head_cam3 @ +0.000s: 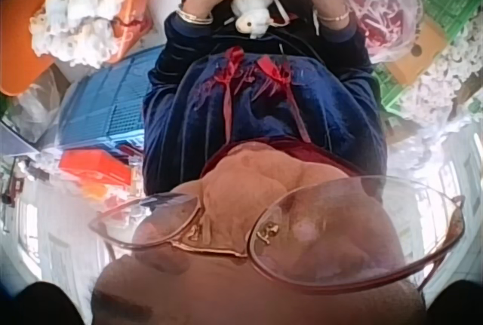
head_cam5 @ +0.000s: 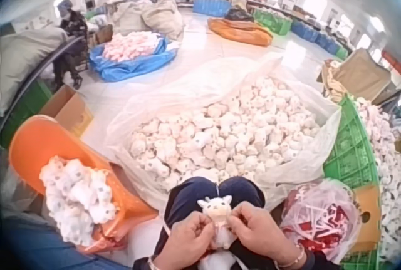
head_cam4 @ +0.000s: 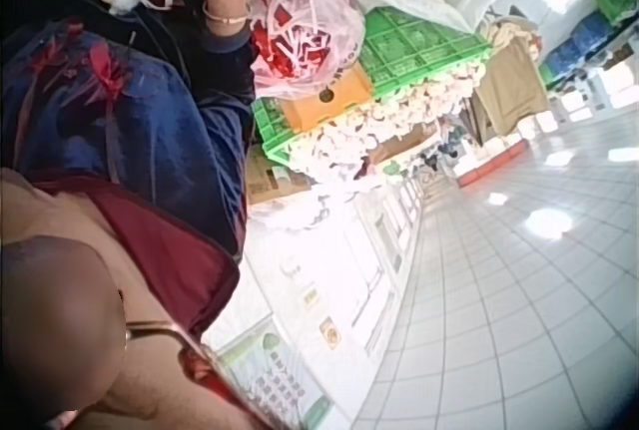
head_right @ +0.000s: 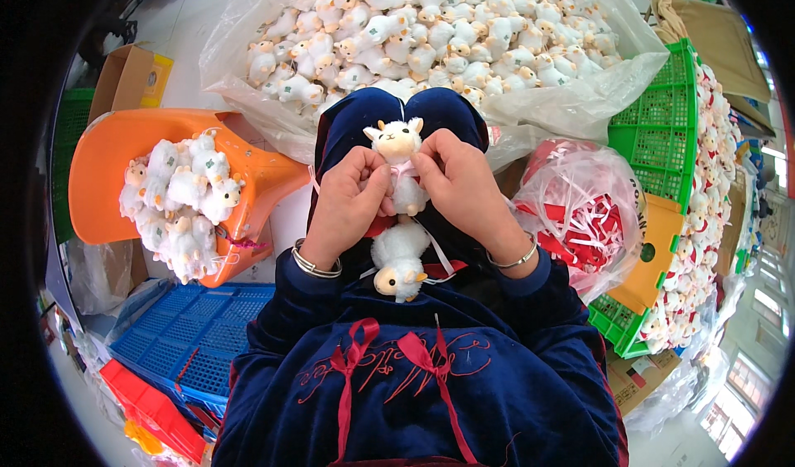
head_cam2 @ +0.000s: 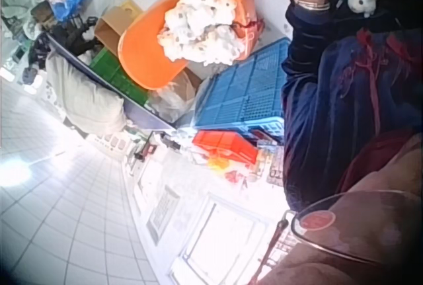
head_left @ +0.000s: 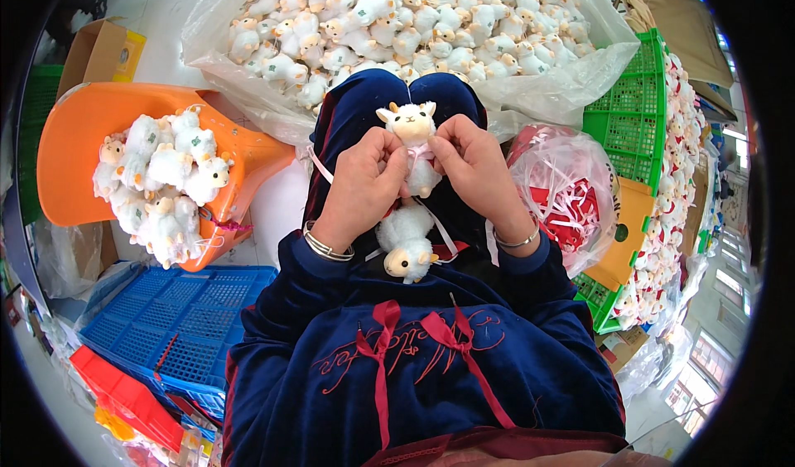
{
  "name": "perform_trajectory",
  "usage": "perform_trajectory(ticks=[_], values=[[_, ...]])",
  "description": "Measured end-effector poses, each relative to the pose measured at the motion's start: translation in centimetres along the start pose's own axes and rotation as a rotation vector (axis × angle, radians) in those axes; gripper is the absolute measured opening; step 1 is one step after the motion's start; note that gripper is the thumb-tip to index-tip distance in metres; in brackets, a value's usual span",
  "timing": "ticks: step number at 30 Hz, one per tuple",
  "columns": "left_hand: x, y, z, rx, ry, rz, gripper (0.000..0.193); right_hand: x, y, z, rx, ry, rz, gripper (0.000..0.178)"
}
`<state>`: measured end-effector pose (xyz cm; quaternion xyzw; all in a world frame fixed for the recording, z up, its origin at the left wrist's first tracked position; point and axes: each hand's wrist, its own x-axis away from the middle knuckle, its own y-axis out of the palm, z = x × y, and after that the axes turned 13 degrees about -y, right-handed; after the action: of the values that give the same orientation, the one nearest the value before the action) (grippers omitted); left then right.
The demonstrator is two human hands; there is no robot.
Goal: The person sits on the floor and ties white ribbons around the necks of small white stuffed animal toys. They pick up each toy, wrap the ribbon, and tie a bow, then place the finished toy into an orange basket.
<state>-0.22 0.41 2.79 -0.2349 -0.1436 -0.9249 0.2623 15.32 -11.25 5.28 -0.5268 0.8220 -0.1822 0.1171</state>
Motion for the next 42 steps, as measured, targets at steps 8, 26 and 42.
perform_trajectory(ticks=[8,26,42], values=[[-0.1,0.5,-1.3,0.149,0.043,0.028,0.013,0.6,0.9,0.0,0.018,-0.058,0.104,0.018],[1.0,-0.2,-1.5,0.266,-0.151,-0.004,0.023,1.9,-0.3,1.1,-0.356,0.083,-0.007,0.016],[1.0,-0.5,-2.7,0.239,-0.026,-0.062,0.014,2.1,-0.4,1.5,-0.335,0.032,-0.018,0.007]])
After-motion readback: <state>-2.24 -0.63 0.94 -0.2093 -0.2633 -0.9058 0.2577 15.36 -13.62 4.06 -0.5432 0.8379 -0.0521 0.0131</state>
